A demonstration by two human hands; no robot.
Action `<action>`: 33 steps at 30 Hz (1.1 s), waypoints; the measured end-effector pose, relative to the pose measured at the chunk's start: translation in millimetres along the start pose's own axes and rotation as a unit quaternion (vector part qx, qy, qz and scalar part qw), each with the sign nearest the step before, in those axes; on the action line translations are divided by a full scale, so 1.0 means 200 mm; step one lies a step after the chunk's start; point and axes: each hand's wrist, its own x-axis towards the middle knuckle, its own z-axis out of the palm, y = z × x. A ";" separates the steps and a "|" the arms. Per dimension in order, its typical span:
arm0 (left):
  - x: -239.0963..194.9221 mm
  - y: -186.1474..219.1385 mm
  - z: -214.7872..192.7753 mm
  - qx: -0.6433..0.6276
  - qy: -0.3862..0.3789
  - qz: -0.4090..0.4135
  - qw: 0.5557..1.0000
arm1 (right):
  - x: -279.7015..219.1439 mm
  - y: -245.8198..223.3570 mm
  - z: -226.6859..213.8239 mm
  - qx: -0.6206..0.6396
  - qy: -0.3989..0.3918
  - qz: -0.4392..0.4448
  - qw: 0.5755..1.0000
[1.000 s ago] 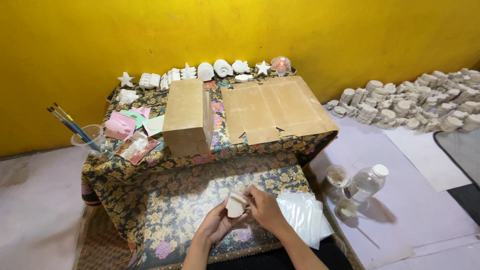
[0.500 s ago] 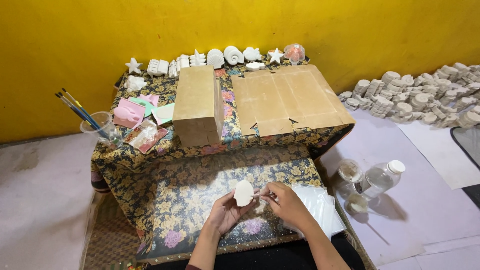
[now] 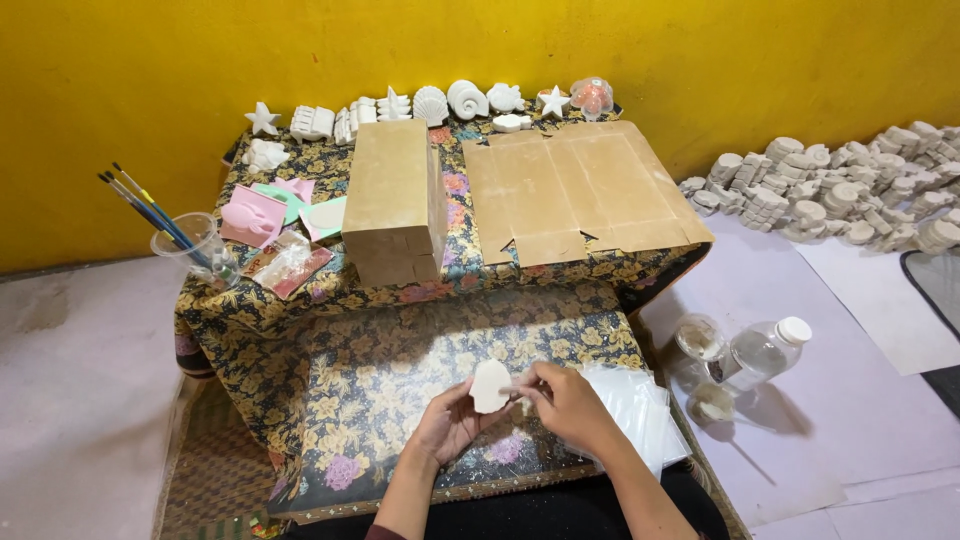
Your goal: The person cleans small white decorative items using a small brush and places them into a cardboard box. They handle each item individually, brushing off dust or residue, then pack them into plastic bags and the box.
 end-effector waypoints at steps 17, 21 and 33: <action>0.08 -0.02 -0.11 -0.048 -0.126 0.045 0.990 | 0.02 -0.01 0.03 0.038 0.023 -0.056 0.997; 0.06 -0.01 -0.09 -0.033 -0.130 0.047 0.990 | 0.03 0.00 0.06 0.055 0.002 -0.038 0.998; 0.07 -0.03 -0.10 -0.041 -0.190 0.102 0.976 | 0.06 0.08 0.10 0.077 0.002 -0.070 0.995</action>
